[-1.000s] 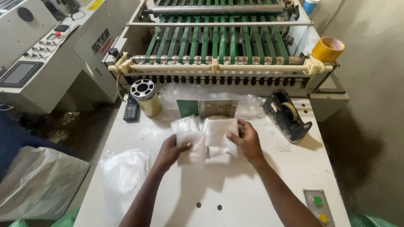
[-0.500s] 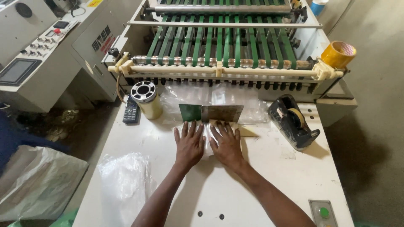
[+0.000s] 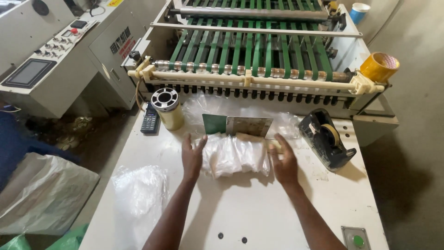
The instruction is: Folding individual plastic bags and stuffing them into a larger plastic packaging sleeve at a factory workstation.
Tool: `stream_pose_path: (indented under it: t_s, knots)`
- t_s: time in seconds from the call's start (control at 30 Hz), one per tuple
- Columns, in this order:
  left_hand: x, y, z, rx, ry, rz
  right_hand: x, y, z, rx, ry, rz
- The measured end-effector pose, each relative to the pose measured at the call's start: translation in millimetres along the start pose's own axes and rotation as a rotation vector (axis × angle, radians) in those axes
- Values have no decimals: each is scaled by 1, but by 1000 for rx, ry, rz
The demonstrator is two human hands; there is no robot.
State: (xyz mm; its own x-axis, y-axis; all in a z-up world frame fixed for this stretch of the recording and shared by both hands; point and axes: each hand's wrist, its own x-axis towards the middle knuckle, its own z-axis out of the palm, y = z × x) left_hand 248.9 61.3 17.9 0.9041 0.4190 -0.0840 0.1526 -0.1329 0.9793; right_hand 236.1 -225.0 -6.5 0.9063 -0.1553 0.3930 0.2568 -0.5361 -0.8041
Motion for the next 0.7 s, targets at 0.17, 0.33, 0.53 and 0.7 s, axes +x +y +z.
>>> stream_pose_path:
  t_s: [0.17,0.33,0.53,0.7]
  knots:
    - [44,19,-7,-198,26,-183,-23,59,-31,202,190,305]
    - [85,45,9,-44,80,583,-30,73,-29,97,196,361]
    - [134,4,7,251,-356,55,-27,71,-33,108,140,391]
    - [103,-13,-8,52,231,252,-27,64,-35,138,144,424]
